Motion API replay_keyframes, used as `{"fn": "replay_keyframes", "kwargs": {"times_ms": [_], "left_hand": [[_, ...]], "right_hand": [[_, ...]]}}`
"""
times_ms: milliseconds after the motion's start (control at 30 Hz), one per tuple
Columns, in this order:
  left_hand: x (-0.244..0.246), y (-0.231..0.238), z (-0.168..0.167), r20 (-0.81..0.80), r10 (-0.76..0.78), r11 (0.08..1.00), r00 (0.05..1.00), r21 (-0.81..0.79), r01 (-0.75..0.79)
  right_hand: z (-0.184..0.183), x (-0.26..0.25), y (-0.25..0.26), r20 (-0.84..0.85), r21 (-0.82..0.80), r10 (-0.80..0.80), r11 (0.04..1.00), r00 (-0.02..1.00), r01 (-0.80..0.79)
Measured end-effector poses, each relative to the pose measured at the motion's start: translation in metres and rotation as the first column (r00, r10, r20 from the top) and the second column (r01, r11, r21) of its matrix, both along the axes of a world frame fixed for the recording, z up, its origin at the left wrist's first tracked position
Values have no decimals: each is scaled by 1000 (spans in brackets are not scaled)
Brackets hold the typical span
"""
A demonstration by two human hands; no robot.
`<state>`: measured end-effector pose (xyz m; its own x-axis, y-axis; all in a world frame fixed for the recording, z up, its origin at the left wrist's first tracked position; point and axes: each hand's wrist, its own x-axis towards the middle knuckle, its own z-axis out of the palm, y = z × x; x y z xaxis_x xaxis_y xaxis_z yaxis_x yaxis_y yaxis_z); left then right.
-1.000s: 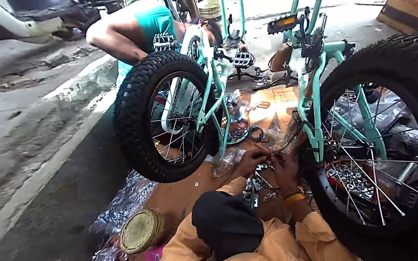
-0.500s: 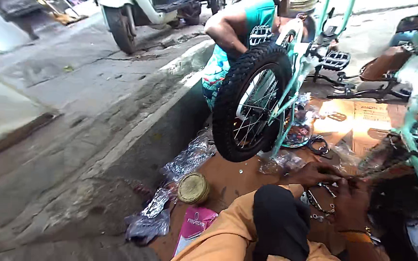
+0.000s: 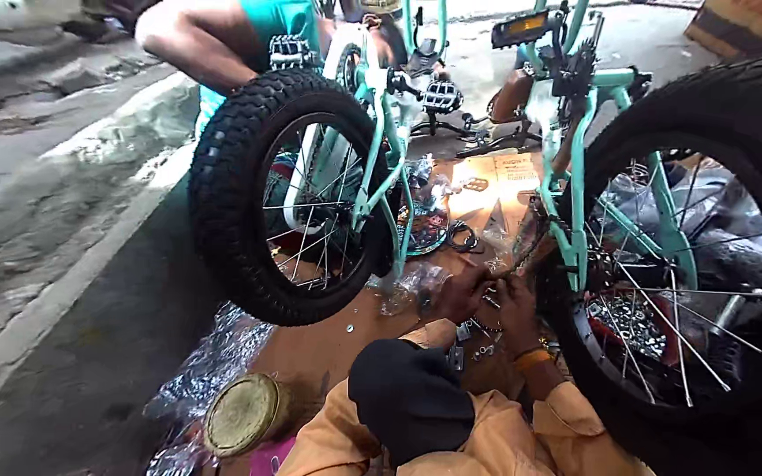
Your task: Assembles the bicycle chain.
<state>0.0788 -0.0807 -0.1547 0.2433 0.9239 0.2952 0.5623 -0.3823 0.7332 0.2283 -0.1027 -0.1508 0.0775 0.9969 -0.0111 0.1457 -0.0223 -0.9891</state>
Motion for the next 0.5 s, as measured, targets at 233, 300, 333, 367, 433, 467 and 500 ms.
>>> {"fn": "replay_keyframes", "kwargs": {"times_ms": [233,300,333,367,433,467,500], "left_hand": [[3,-4,0,-122,45,991,991,131,-29],[4,-5,2,-179,64,985,982,166,-34],[5,-5,1,-208,70,983,976,178,-32],[5,-4,-2,-236,72,982,969,187,-28],[4,-3,-9,-266,65,976,962,217,-6],[3,-3,-11,-251,54,972,966,233,7],[2,-3,-11,-214,37,975,976,221,11]], "right_hand": [[7,-2,0,-40,-49,-14,999,999,12],[12,-3,-1,-23,-63,-24,998,999,23],[13,-3,-1,-15,-76,-29,997,999,28],[15,-3,-1,-13,-90,-33,995,999,32],[16,-3,-1,-7,-108,-50,993,999,49],[15,-2,0,-7,-112,-57,992,998,56],[15,-2,0,-17,-117,-64,991,998,62]]}}
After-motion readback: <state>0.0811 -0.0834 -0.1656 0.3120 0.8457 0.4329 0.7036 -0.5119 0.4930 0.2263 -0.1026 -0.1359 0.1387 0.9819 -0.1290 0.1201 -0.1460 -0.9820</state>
